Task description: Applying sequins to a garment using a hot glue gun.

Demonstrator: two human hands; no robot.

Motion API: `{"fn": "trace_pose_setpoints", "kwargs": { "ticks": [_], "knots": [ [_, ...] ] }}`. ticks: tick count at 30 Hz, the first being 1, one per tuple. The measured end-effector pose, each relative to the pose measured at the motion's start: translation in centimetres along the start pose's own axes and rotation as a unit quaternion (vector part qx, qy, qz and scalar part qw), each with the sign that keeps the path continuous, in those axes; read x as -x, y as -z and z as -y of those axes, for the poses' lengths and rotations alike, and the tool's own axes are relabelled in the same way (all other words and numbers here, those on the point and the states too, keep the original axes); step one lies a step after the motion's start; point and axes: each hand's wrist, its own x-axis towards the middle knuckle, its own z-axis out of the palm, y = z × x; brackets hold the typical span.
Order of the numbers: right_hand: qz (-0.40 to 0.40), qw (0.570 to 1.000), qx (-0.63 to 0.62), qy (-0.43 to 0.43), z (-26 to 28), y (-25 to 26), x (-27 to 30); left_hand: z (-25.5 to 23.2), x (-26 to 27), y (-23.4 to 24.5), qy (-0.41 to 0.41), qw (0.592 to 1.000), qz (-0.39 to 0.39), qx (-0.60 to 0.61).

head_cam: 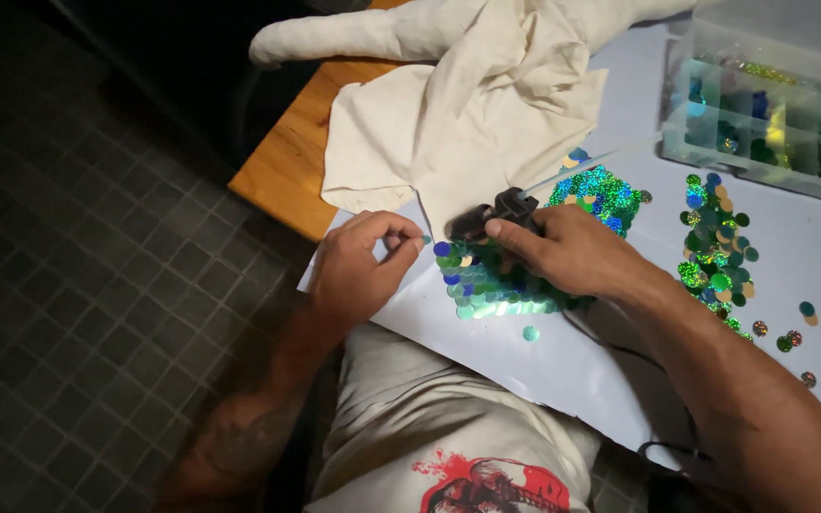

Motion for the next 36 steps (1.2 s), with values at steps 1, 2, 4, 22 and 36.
{"fn": "trace_pose_setpoints", "kwargs": {
  "ticks": [1,2,4,22,36],
  "knots": [
    [0.001,1.0,0.0,0.0,-0.2,0.0,-0.1,0.2,0.0,-0.1,0.001,1.0,-0.001,0.0],
    [0.002,1.0,0.006,0.002,-0.5,-0.1,-0.3,0.5,0.0,-0.1,0.0,1.0,-0.003,0.0],
    [0.003,1.0,0.013,0.004,-0.7,-0.1,-0.3,0.6,0.0,-0.3,0.0,1.0,-0.005,0.002],
    [-0.014,0.999,0.033,0.02,-0.7,-0.2,-0.3,0.7,-0.2,-1.1,-0.004,1.0,-0.013,-0.019],
    [-0.043,0.979,0.18,0.084,0.7,-1.4,1.8,0.7,-0.5,-1.4,0.071,0.997,0.002,-0.031]
  ]
}}
